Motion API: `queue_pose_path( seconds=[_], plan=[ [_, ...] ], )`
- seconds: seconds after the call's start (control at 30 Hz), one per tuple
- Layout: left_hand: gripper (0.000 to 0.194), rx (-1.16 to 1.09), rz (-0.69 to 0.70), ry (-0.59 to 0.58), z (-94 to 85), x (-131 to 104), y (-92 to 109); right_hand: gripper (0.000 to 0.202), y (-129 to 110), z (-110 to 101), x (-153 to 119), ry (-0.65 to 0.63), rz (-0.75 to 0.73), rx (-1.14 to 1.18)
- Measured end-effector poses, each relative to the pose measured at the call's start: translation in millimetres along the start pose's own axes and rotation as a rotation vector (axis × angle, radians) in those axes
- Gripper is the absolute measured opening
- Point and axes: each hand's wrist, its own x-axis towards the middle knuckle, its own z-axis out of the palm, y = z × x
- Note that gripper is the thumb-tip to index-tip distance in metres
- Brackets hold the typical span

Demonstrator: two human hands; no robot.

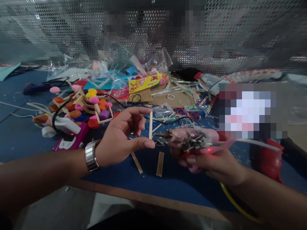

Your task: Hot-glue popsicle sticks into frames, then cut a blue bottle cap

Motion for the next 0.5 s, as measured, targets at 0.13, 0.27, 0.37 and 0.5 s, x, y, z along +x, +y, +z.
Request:
queue_pose_path(
  seconds=[0.13, 0.27, 0.37, 0.5],
  plan=[
    [0.061, -0.014, 0.008, 0.001, 0.1, 0.0, -0.5, 0.040, 1.0, 0.8, -1.6, 0.005, -0.005, 0.013],
    [0.062, -0.006, -0.001, 0.004, -0.1, -0.1, -0.6, 0.045, -6.8, 5.6, -1.8, -0.065, -0.069, 0.021],
    [0.062, -0.014, -0.003, 0.009, 0.0, -0.1, 0.1, 0.042, -13.6, 7.1, -1.1, -0.093, -0.131, -0.042],
    [0.062, -0.010, -0.009, 0.003, 0.1, 0.2, 1.1, 0.036, -18.2, 7.5, 1.0, -0.076, -0.202, -0.129]
  ],
)
